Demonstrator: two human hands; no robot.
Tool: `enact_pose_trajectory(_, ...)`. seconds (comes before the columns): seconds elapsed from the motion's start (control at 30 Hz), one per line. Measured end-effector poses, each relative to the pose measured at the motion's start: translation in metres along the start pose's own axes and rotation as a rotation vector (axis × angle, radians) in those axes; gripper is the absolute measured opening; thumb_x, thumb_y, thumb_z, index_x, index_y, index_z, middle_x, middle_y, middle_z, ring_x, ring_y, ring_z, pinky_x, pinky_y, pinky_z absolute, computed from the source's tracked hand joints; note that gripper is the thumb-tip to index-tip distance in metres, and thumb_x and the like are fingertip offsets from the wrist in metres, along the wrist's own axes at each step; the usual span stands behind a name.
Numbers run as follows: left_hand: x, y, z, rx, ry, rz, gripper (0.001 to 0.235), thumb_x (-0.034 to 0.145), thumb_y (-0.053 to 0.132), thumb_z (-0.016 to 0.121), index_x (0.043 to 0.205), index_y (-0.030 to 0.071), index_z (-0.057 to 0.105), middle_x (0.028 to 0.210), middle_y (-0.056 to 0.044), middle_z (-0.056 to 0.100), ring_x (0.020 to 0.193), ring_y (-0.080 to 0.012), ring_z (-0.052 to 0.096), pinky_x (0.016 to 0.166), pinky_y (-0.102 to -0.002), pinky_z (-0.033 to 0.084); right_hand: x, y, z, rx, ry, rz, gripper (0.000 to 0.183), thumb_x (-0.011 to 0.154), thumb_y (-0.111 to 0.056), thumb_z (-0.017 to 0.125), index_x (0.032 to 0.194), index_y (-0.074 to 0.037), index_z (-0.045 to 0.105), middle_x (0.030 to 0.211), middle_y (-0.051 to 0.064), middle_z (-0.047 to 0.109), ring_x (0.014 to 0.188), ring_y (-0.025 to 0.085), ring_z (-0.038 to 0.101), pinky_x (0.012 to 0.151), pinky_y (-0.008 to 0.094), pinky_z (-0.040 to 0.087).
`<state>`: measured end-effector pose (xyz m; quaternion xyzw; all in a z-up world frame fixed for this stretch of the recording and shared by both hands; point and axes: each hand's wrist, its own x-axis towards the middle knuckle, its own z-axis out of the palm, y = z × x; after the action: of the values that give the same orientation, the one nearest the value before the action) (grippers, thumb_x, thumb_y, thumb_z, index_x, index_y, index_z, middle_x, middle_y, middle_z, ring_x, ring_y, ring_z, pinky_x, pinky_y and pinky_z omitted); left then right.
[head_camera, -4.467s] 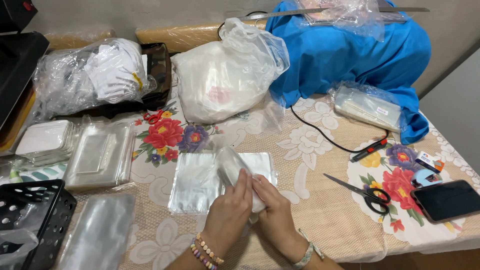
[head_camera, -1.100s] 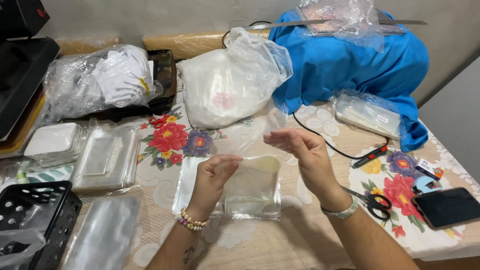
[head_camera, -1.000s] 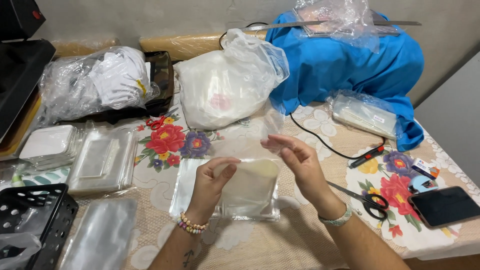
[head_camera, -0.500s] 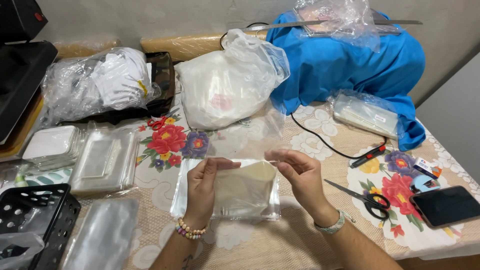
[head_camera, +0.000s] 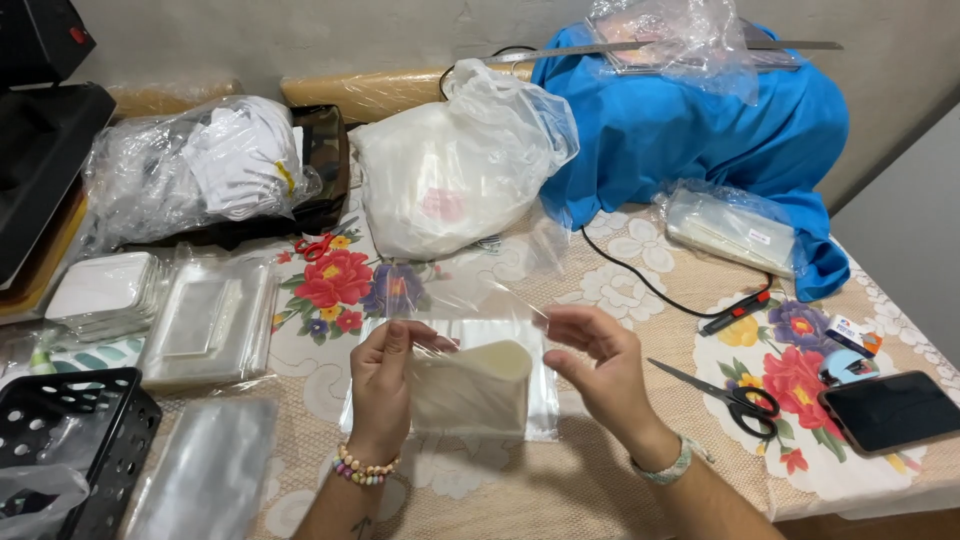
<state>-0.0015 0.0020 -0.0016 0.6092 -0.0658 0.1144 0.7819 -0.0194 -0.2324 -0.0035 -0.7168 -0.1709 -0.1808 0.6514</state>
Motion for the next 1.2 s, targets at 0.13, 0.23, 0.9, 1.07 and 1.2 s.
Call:
enact_pose_trajectory(0.13, -0.007, 0.0, 0.001, -0.04, 0.007, -0.057, 0.044, 0.099, 0.039, 0.05, 0.087, 0.001, 0.07, 0.073, -0.017, 0.077, 0.076, -0.0305, 0.08, 0.073, -0.042, 0.066, -0.016, 0.004, 0.017, -0.081, -0.027, -0.089, 0.021, 0.085, -0.013, 0.076, 0.103, -0.004, 0.074, 0.105, 0.017, 0.079, 0.097, 0.026, 0.08, 0.087, 0.03, 0.068)
enact_pose_trajectory(0.23, -0.011, 0.003, 0.002, 0.076, -0.011, 0.055, 0.044, 0.101, 0.038, 0.047, 0.089, 0.005, 0.073, 0.076, -0.013, 0.08, 0.079, -0.0249, 0.08, 0.083, -0.037, 0.061, -0.02, -0.004, 0.025, -0.274, 0.105, -0.249, 0.012, 0.084, -0.011, 0.076, 0.094, -0.005, 0.077, 0.094, 0.013, 0.08, 0.087, 0.022, 0.081, 0.081, 0.028, 0.069)
enact_pose_trajectory(0.9, -0.027, 0.004, -0.01, 0.165, 0.229, -0.047, 0.035, 0.096, 0.026, 0.061, 0.09, -0.002, 0.081, 0.08, -0.009, 0.078, 0.073, -0.0141, 0.066, 0.072, -0.028, 0.051, -0.033, -0.003, 0.028, 0.031, 0.139, -0.303, 0.017, 0.088, 0.01, 0.065, 0.101, 0.0, 0.069, 0.09, 0.013, 0.077, 0.085, 0.021, 0.079, 0.079, 0.026, 0.068)
enact_pose_trajectory(1.07, -0.036, 0.009, -0.008, 0.012, 0.183, -0.058, 0.035, 0.094, 0.026, 0.061, 0.087, -0.006, 0.075, 0.066, -0.021, 0.076, 0.061, -0.0322, 0.079, 0.053, -0.037, 0.063, -0.033, -0.018, 0.029, -0.088, 0.012, -0.222, 0.031, 0.094, -0.016, 0.066, 0.121, -0.003, 0.068, 0.111, 0.016, 0.077, 0.103, 0.026, 0.077, 0.091, 0.034, 0.066)
enact_pose_trajectory(1.2, -0.044, 0.017, -0.008, 0.067, 0.187, -0.087, 0.034, 0.093, 0.026, 0.061, 0.087, -0.003, 0.077, 0.067, -0.022, 0.078, 0.061, -0.0297, 0.079, 0.06, -0.038, 0.064, -0.037, -0.015, 0.034, -0.081, 0.051, -0.225, 0.02, 0.089, -0.006, 0.07, 0.108, -0.006, 0.075, 0.096, 0.012, 0.08, 0.087, 0.021, 0.08, 0.078, 0.027, 0.069)
